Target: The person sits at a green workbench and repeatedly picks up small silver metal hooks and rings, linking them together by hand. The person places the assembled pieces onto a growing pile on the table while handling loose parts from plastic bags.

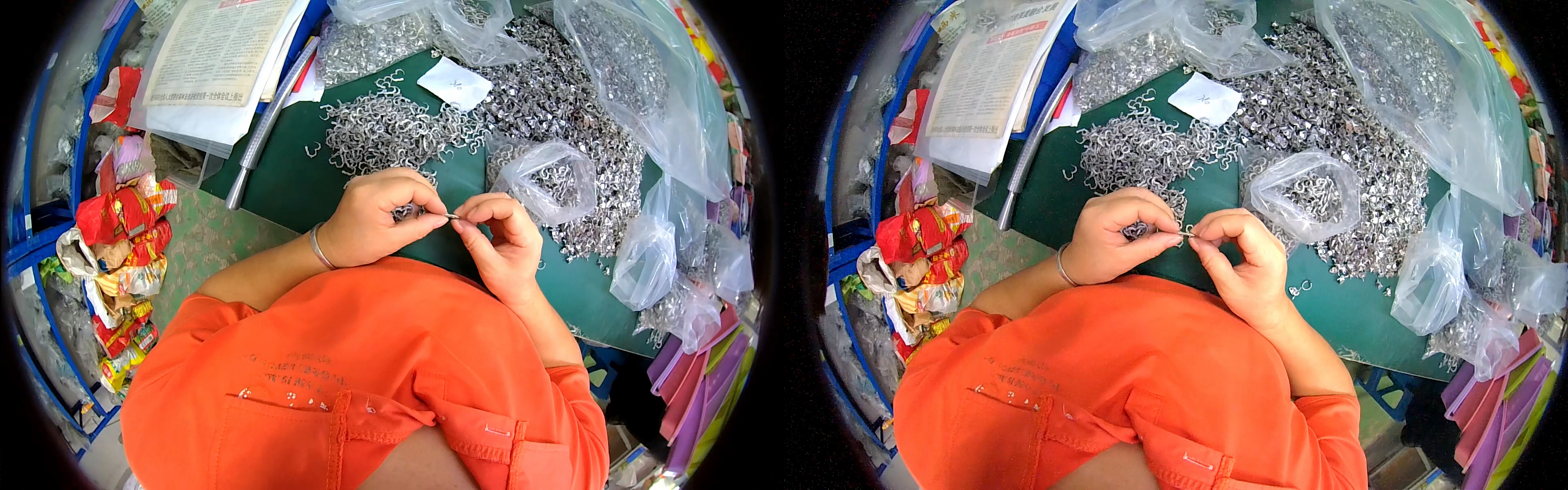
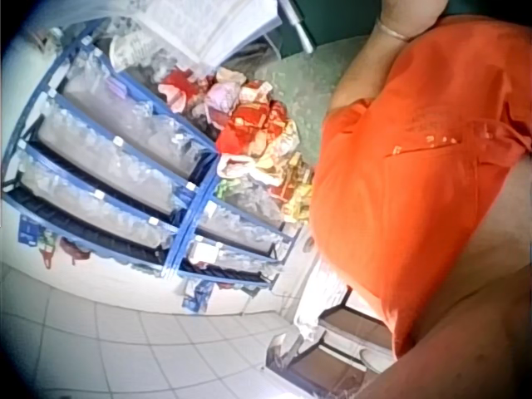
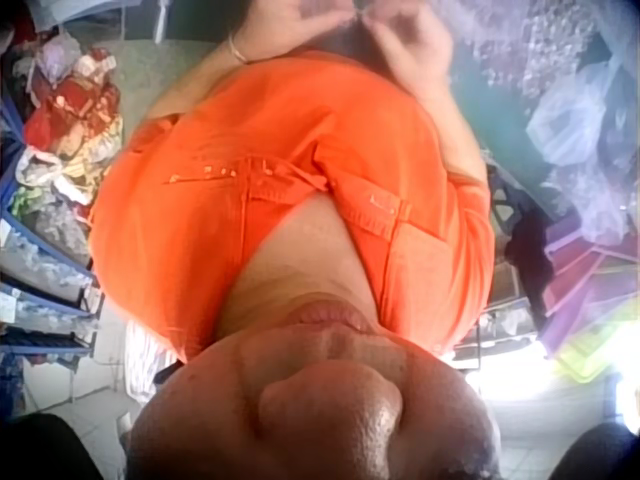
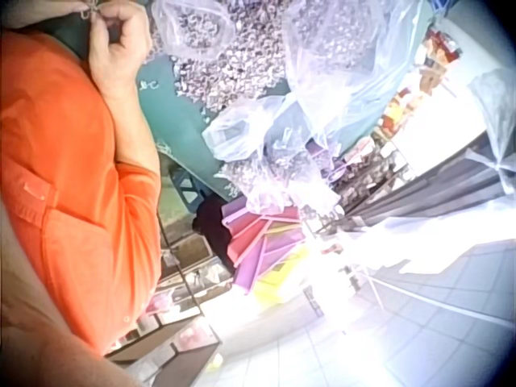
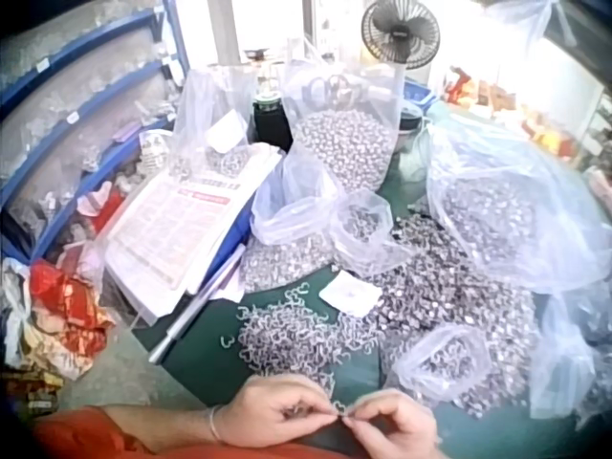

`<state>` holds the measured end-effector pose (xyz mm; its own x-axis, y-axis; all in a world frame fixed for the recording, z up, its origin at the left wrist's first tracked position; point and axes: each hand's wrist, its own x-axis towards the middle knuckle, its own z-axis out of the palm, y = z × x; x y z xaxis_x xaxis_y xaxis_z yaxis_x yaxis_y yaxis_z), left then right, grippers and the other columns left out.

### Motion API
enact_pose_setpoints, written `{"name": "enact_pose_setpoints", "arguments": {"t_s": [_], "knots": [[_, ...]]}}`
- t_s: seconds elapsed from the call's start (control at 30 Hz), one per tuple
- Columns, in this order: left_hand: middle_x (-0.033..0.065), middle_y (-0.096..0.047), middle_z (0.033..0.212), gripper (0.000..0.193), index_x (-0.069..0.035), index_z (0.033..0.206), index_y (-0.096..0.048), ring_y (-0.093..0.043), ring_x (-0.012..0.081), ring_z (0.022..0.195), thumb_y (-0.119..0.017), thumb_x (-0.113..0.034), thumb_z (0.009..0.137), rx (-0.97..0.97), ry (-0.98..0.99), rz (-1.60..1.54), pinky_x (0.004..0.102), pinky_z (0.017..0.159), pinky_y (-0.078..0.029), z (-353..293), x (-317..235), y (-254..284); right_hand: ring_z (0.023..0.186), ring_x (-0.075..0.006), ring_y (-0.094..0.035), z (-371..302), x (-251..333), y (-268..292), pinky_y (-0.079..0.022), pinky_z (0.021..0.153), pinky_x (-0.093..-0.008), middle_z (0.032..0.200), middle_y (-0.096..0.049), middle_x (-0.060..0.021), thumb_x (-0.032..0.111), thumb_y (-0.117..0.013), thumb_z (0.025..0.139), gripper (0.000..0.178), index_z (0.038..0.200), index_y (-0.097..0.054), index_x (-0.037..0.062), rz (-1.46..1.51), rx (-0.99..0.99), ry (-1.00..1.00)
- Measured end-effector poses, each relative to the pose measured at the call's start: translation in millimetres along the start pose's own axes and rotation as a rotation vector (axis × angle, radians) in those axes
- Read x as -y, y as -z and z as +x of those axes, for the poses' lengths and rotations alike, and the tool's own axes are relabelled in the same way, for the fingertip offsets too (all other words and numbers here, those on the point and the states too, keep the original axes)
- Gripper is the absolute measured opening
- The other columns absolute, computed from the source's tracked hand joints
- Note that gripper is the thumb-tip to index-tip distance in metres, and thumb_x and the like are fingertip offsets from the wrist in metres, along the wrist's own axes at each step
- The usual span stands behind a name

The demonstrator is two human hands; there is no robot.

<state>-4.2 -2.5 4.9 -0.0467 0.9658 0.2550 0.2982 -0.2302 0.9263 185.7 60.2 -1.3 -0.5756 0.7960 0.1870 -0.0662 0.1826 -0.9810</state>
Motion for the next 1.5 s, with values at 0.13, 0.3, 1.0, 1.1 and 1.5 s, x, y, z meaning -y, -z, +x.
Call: {"name": "enact_pose_setpoints", "arguments": {"t_s": [0.13, 0.3, 1.0, 1.1, 1.5], "knots": [[0.0068, -0.066, 0.082, 0.012, -0.004, 0.082, -0.067, -0.065, 0.0181, 0.073, -0.076, -0.002, 0.075, -0.007, -0.024, -0.013, 0.0276, 0.063, -0.051, 1, 0, 0, 0.079, -0.0173, -0.064, 1, 1, 1, -0.052, 0.069, -0.027, 0.087, -0.065, -0.01, -0.011, -0.068, 0.078, 0.017, 0.086, -0.059, 0.0011, -0.068, 0.005, 0.069], [0.007, -0.067, 0.083, 0.011, -0.003, 0.081, -0.067, -0.065, 0.017, 0.073, -0.076, -0.001, 0.076, -0.004, -0.009, -0.082, 0.0271, 0.064, -0.051, 1, 0, 1, 0.078, -0.0187, -0.064, 5, 5, 6, -0.052, 0.068, -0.0281, 0.091, -0.067, -0.0119, -0.01, -0.07, 0.077, 0.017, 0.086, -0.059, 0.0009, -0.134, 0.014, 0.161], [0.0046, -0.068, 0.085, 0.005, 0.001, 0.086, -0.068, -0.061, 0.0097, 0.075, -0.072, 0.0, 0.082, -0.193, 0.188, -0.159, 0.0234, 0.069, -0.049, 1, 0, 7, 0.077, -0.0279, -0.062, 26, 29, 19, -0.052, 0.066, -0.0356, 0.091, -0.064, -0.012, -0.004, -0.063, 0.069, 0.022, 0.09, -0.064, 0.0009, -0.729, 0.209, 0.515], [0.0045, -0.067, 0.084, 0.006, 0.0, 0.085, -0.068, -0.061, 0.0099, 0.075, -0.072, -0.001, 0.081, -0.173, 0.175, -0.142, 0.0239, 0.068, -0.049, 0, 0, 7, 0.073, -0.0292, -0.057, 21, 10, -5, -0.051, 0.061, -0.0384, 0.082, -0.056, -0.0106, 0.001, -0.063, 0.072, 0.013, 0.084, -0.058, 0.0028, -0.755, 0.37, 0.285], [0.0104, -0.058, 0.081, 0.013, -0.003, 0.09, -0.066, -0.061, 0.0278, 0.073, -0.071, -0.007, 0.079, 0.346, 0.026, 0.336, 0.0362, 0.065, -0.051, -7, 12, 6, 0.085, -0.0357, -0.057, 12, 11, -1, -0.052, 0.07, -0.0435, 0.091, -0.053, -0.0171, 0.0, -0.057, 0.071, 0.015, 0.086, -0.057, 0.0001, -0.776, 0.422, 0.104]]}}
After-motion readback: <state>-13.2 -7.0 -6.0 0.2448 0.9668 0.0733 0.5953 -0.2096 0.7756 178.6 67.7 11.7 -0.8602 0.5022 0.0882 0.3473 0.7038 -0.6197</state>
